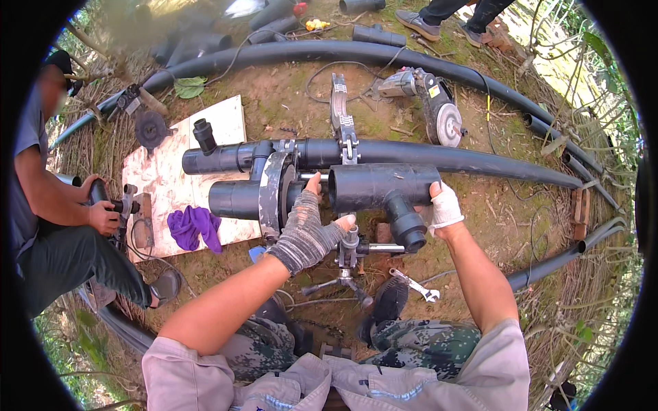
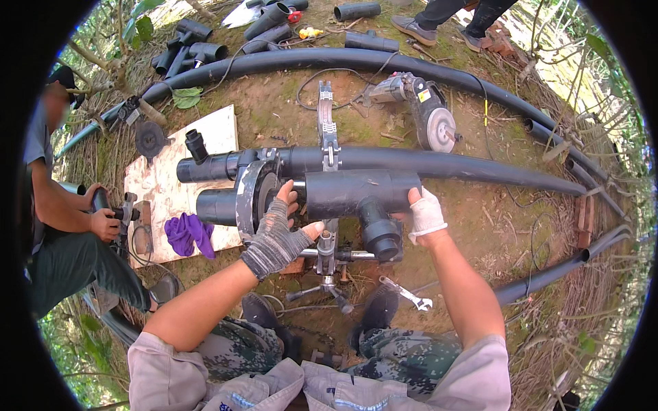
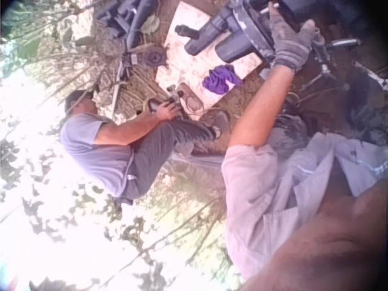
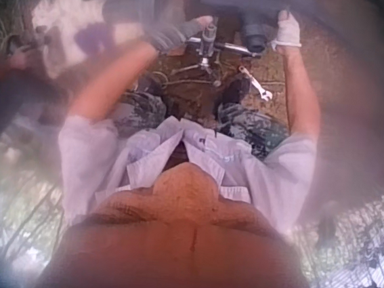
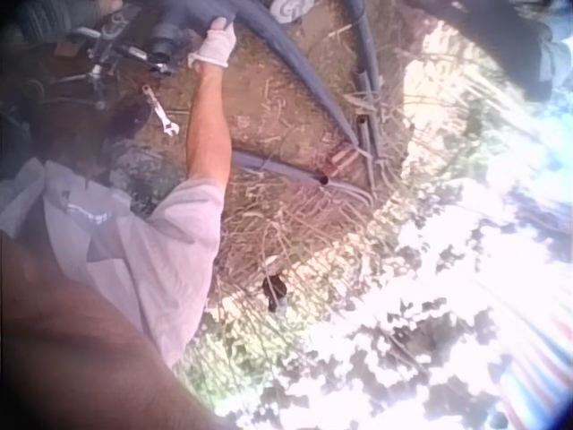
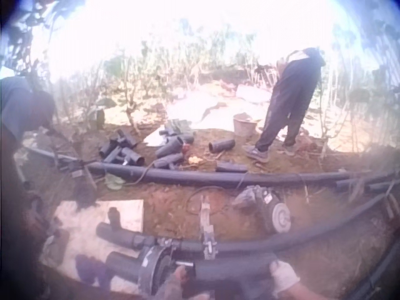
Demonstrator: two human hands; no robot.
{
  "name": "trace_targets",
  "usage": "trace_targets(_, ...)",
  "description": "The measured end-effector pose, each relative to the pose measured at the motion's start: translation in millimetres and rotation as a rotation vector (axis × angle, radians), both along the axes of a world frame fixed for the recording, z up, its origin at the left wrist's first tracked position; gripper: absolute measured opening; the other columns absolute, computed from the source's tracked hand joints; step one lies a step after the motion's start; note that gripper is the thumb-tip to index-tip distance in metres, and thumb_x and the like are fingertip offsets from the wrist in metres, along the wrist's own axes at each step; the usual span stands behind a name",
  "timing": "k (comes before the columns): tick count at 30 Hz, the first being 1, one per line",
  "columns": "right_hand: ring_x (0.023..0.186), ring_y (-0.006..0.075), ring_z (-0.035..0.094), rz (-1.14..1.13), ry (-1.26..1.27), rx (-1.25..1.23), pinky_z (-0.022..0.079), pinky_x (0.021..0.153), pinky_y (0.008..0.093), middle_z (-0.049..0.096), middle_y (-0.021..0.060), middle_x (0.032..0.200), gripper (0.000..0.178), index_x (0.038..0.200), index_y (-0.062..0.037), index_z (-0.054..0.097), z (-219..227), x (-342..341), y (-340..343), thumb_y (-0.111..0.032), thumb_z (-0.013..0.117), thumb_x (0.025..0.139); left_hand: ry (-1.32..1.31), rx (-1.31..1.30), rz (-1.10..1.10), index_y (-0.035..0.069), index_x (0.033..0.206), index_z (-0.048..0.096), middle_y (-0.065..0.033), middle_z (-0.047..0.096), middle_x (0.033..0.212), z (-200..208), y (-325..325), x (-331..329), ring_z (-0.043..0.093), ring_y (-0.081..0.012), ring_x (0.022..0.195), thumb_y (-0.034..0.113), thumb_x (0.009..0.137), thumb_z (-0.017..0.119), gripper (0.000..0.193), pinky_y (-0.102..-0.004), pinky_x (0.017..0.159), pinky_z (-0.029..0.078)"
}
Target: The person assembles black plastic pipes using a pipe fusion machine, tightening clamps with a wrench and securing joints. Another person assists by handling additional pipe sections nearby.
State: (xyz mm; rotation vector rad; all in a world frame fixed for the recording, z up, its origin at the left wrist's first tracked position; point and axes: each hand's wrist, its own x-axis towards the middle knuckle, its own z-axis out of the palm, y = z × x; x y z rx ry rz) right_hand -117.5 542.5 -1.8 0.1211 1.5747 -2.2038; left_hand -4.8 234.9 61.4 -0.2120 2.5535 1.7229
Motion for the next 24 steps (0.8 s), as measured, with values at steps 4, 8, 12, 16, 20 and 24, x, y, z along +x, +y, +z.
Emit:
trace_targets(4, 0.101, 0.017, 0.062, 0.066, 0.074, 0.248, 0.054, 0.084, 0.0343, 0.064, 0.0045, 0.118, 0.047, 0.133, -0.0051, 0.056, -16.0, 7.2, -2.5, -0.033, 0.063, 0.097, -0.212, 0.181, 0.035, 0.003, 0.157, 0.011, -0.0282, 0.037, 0.15, -52.5, -2.3, -12.4, 0.046, -0.0346, 0.135, 0.023, 0.092, 0.073, 0.092, -0.042, 0.112, 0.037)
trace_targets(8, 0.1, 0.0135, 0.055, 0.146, 0.157, 0.329, 0.046, 0.091, 0.032, 0.063, 0.0022, 0.114, 0.046, 0.133, -0.0045, 0.057, -49.7, 10.3, 30.5, -0.035, 0.061, 0.098, -0.04, -0.079, 0.029, 0.001, 0.153, 0.028, -0.0267, 0.053, 0.135, -61.0, 5.5, -7.5, 0.053, -0.0365, 0.126, 0.037, 0.093, 0.068, 0.081, -0.0401, 0.108, 0.04)
trace_targets(12, 0.103, 0.015, 0.053, -0.052, 0.053, 0.306, 0.044, 0.092, 0.0323, 0.061, 0.0038, 0.115, 0.046, 0.128, -0.0048, 0.056, -55.2, 20.0, 18.8, -0.042, 0.057, 0.101, 0.023, 0.044, 0.085, 0.001, 0.153, 0.029, -0.0276, 0.045, 0.14, -78.2, 16.2, -16.4, 0.046, -0.038, 0.131, 0.039, 0.1, 0.054, 0.07, -0.0408, 0.111, 0.035)
trace_targets(16, 0.11, 0.0185, 0.052, -0.239, 0.076, 0.353, 0.043, 0.099, 0.0366, 0.055, 0.0079, 0.126, 0.049, 0.14, -0.0068, 0.046, -18.9, 32.5, -26.4, -0.031, 0.061, 0.099, -0.074, 0.364, 0.217, 0.009, 0.142, 0.048, -0.0147, 0.065, 0.099, -90.3, 27.4, -40.2, 0.06, -0.0231, 0.094, 0.033, 0.098, 0.06, 0.052, -0.0364, 0.091, 0.047)
trace_targets(20, 0.119, 0.0222, 0.051, -0.207, 0.257, 0.371, 0.039, 0.107, 0.036, 0.052, 0.0113, 0.136, 0.053, 0.144, -0.0084, 0.046, -26.9, 32.8, -12.1, -0.017, 0.064, 0.095, -0.245, 0.206, 0.32, 0.006, 0.101, 0.064, -0.0006, 0.058, 0.079, -83.0, 34.4, -78.0, 0.051, -0.0124, 0.076, 0.029, 0.097, 0.062, 0.024, -0.0302, 0.076, 0.046)
trace_targets(24, 0.12, 0.0217, 0.051, -0.154, 0.491, 0.58, 0.038, 0.107, 0.0347, 0.054, 0.0113, 0.133, 0.049, 0.138, -0.0069, 0.052, -26.2, 24.8, -12.8, -0.015, 0.067, 0.091, -0.435, -0.164, 0.302, 0.006, 0.112, 0.068, -0.0188, 0.072, 0.103, -69.2, 17.4, -107.1, 0.068, -0.0317, 0.102, 0.025, 0.093, 0.059, 0.028, -0.0391, 0.092, 0.051)
